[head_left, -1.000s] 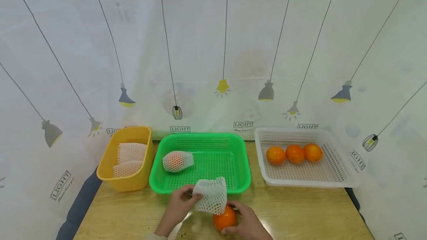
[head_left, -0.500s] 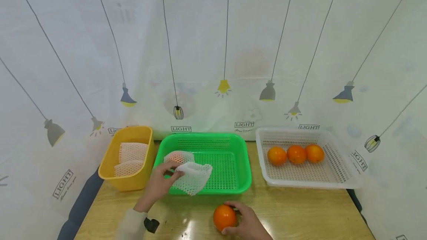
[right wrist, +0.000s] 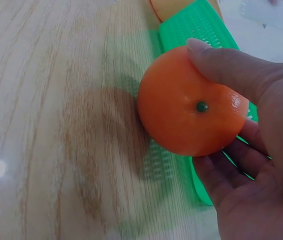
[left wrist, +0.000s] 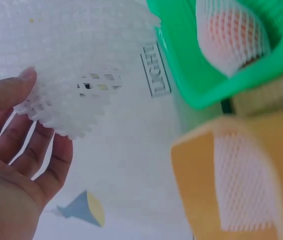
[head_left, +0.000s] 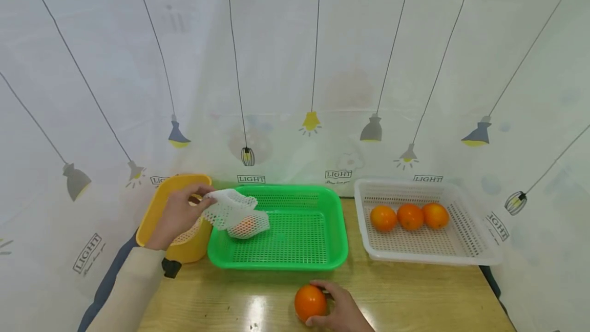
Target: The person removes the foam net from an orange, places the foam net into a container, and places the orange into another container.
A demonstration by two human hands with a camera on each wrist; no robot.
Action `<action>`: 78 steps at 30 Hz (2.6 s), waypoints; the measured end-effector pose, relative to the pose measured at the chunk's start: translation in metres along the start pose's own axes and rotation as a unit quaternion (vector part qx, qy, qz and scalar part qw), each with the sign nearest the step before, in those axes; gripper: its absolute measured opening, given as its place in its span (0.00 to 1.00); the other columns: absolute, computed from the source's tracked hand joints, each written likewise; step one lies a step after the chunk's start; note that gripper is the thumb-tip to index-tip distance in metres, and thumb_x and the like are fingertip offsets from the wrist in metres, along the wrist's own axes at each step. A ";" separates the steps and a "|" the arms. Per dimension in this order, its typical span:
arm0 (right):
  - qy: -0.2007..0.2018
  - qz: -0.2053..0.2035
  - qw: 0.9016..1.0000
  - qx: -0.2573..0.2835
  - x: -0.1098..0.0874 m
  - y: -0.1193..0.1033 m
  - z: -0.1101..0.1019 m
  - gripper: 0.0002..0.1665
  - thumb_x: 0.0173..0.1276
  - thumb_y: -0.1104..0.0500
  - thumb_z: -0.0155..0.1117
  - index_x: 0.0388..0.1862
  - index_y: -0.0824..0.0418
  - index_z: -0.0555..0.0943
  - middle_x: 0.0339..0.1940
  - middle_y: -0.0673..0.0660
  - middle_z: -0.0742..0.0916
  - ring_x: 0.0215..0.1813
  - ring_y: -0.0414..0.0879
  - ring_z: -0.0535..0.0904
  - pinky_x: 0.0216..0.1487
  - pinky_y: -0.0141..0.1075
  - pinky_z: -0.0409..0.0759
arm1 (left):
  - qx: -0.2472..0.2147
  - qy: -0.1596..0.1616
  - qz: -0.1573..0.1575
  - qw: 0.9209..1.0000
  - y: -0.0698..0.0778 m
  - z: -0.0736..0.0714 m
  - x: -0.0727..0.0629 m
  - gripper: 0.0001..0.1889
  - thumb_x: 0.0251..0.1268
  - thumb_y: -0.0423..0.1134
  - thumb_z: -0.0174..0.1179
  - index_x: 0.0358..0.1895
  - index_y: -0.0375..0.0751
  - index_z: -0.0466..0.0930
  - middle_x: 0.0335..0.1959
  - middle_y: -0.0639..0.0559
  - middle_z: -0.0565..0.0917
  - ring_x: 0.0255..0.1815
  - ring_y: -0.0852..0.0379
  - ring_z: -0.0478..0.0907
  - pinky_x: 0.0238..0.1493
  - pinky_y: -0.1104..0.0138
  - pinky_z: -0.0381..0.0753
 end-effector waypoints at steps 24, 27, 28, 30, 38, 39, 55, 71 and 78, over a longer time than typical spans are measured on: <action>0.004 -0.033 0.999 -0.017 0.004 0.004 -0.001 0.47 0.54 0.46 0.84 0.71 0.55 0.75 0.66 0.58 0.82 0.64 0.59 0.79 0.62 0.54 0.77 | 0.116 -0.158 -0.124 0.973 -0.100 -0.060 0.034 0.09 0.73 0.35 0.62 0.48 0.34 0.83 0.44 0.38 0.86 0.43 0.45 0.80 0.48 0.49 0.87; 0.005 -0.038 0.999 -0.022 0.004 0.005 -0.001 0.47 0.54 0.45 0.83 0.71 0.57 0.75 0.66 0.57 0.82 0.64 0.59 0.79 0.62 0.49 0.78 | 0.128 -0.188 -0.118 0.967 -0.106 -0.058 0.034 0.07 0.70 0.32 0.63 0.46 0.32 0.83 0.42 0.38 0.86 0.40 0.46 0.80 0.45 0.51 0.87; 0.006 -0.040 0.999 -0.023 0.004 0.005 -0.001 0.47 0.55 0.45 0.83 0.71 0.57 0.75 0.66 0.57 0.82 0.63 0.59 0.79 0.62 0.47 0.78 | 0.133 -0.196 -0.115 0.965 -0.108 -0.057 0.033 0.06 0.69 0.32 0.64 0.45 0.33 0.84 0.41 0.38 0.86 0.40 0.47 0.80 0.44 0.52 0.87; 0.008 -0.043 0.999 -0.025 0.004 0.005 -0.001 0.47 0.55 0.45 0.83 0.71 0.57 0.75 0.66 0.56 0.82 0.63 0.57 0.80 0.62 0.44 0.78 | 0.142 -0.218 -0.108 0.959 -0.110 -0.055 0.032 0.06 0.67 0.30 0.64 0.43 0.33 0.84 0.41 0.38 0.85 0.40 0.46 0.80 0.42 0.54 0.86; 0.010 -0.060 0.998 -0.024 0.003 0.005 -0.001 0.46 0.56 0.45 0.82 0.71 0.58 0.75 0.65 0.56 0.82 0.63 0.49 0.79 0.61 0.36 0.79 | 0.164 -0.285 -0.122 0.936 -0.125 -0.039 0.022 0.06 0.62 0.26 0.66 0.38 0.40 0.86 0.39 0.44 0.86 0.41 0.46 0.78 0.43 0.53 0.84; 0.010 -0.060 0.998 -0.024 0.003 0.004 -0.001 0.46 0.56 0.45 0.82 0.71 0.58 0.75 0.65 0.56 0.82 0.62 0.50 0.80 0.61 0.36 0.79 | 0.165 -0.291 -0.127 0.934 -0.127 -0.037 0.022 0.07 0.61 0.26 0.67 0.40 0.40 0.86 0.40 0.44 0.86 0.42 0.45 0.79 0.44 0.53 0.85; 0.010 -0.041 0.999 -0.017 0.004 0.005 -0.001 0.46 0.55 0.45 0.83 0.71 0.54 0.76 0.65 0.55 0.82 0.63 0.55 0.79 0.62 0.41 0.78 | 0.179 -0.280 -0.109 0.937 -0.108 -0.029 0.025 0.32 0.72 0.50 0.63 0.69 0.30 0.73 0.66 0.24 0.75 0.65 0.25 0.72 0.62 0.36 0.76; 0.010 -0.089 0.995 -0.045 0.002 0.003 -0.005 0.46 0.56 0.44 0.82 0.70 0.59 0.76 0.64 0.55 0.84 0.62 0.41 0.79 0.60 0.36 0.81 | 0.151 -0.178 -0.025 0.972 -0.052 -0.001 0.025 0.37 0.71 0.54 0.65 0.71 0.29 0.70 0.70 0.28 0.73 0.71 0.27 0.67 0.71 0.36 0.68; 0.006 -0.094 0.995 -0.043 -0.003 -0.006 -0.012 0.45 0.55 0.44 0.82 0.69 0.57 0.77 0.62 0.54 0.85 0.59 0.38 0.79 0.58 0.38 0.82 | 0.120 -0.191 -0.043 0.973 -0.029 0.013 0.017 0.37 0.72 0.53 0.63 0.75 0.33 0.66 0.74 0.27 0.66 0.74 0.27 0.62 0.71 0.33 0.67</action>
Point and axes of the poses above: each hand's wrist, its own x-axis towards the middle knuckle, its own z-axis out of the palm, y = z × x, the point moved 5 cm from there along x, towards the middle knuckle
